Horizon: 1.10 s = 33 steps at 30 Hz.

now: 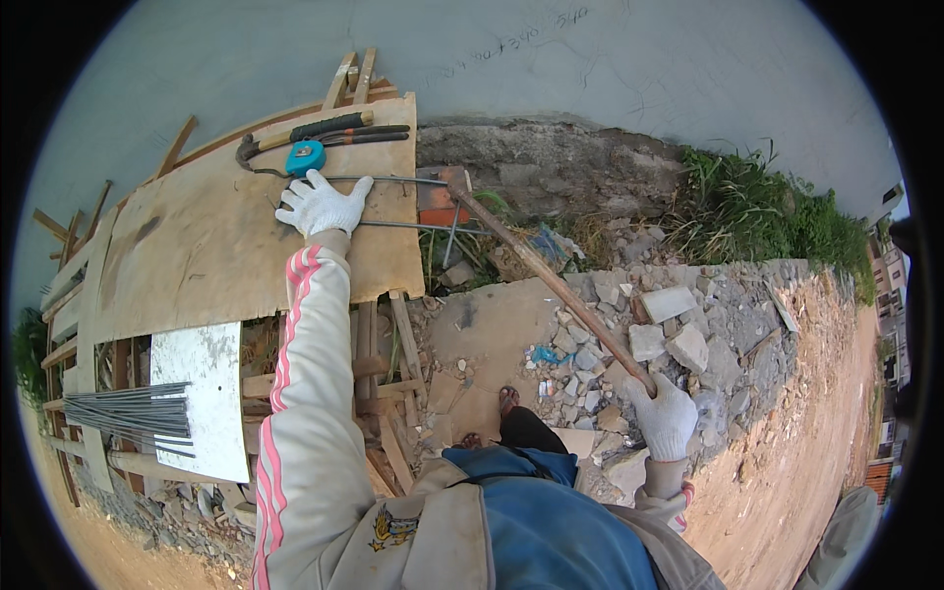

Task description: The person bends metal rods into U-shapes using a long metal bar as a lever against a wooden workbench. They repeatedly pick up rods, position them, apply leverage to bend them, and place the finished pieces aside.

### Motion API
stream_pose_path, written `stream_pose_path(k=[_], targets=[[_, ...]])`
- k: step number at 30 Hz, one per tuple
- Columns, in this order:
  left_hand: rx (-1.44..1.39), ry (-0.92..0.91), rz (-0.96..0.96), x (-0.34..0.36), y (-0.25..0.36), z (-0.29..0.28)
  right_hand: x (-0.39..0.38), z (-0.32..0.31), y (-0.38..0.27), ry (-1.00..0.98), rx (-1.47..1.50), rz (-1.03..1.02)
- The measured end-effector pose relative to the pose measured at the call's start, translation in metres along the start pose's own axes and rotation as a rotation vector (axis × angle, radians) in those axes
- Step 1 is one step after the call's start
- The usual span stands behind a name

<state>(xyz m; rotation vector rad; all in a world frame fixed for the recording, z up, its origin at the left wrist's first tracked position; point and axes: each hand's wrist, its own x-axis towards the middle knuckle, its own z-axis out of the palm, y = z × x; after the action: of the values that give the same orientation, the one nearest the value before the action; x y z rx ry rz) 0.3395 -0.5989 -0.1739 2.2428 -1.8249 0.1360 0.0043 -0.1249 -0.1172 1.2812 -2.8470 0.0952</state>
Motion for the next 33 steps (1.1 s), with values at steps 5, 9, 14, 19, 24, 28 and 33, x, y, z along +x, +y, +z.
stream_pose_path(k=[5,9,14,19,24,28,33], targets=[[-0.014,0.027,0.001,-0.001,0.000,-0.003,0.064,0.007,0.008,-0.273,0.205,-0.169],[-0.056,0.059,0.019,0.000,-0.004,0.005,0.126,0.050,-0.035,-0.432,0.568,-0.350],[-0.112,0.123,0.042,0.007,-0.014,0.014,0.182,0.088,-0.101,-0.477,0.752,-0.496],[-0.259,0.298,0.222,0.011,-0.023,0.026,0.214,0.096,-0.106,-0.513,0.811,-0.555],[-0.243,0.259,0.518,0.017,-0.026,0.020,0.246,0.122,-0.174,-0.973,1.312,-0.403],[-0.126,0.105,0.661,0.031,-0.021,0.004,0.253,0.127,-0.233,-1.117,1.435,-0.344],[-0.021,0.103,0.766,0.032,-0.020,-0.020,0.257,0.106,-0.245,-1.238,1.383,-0.297]])
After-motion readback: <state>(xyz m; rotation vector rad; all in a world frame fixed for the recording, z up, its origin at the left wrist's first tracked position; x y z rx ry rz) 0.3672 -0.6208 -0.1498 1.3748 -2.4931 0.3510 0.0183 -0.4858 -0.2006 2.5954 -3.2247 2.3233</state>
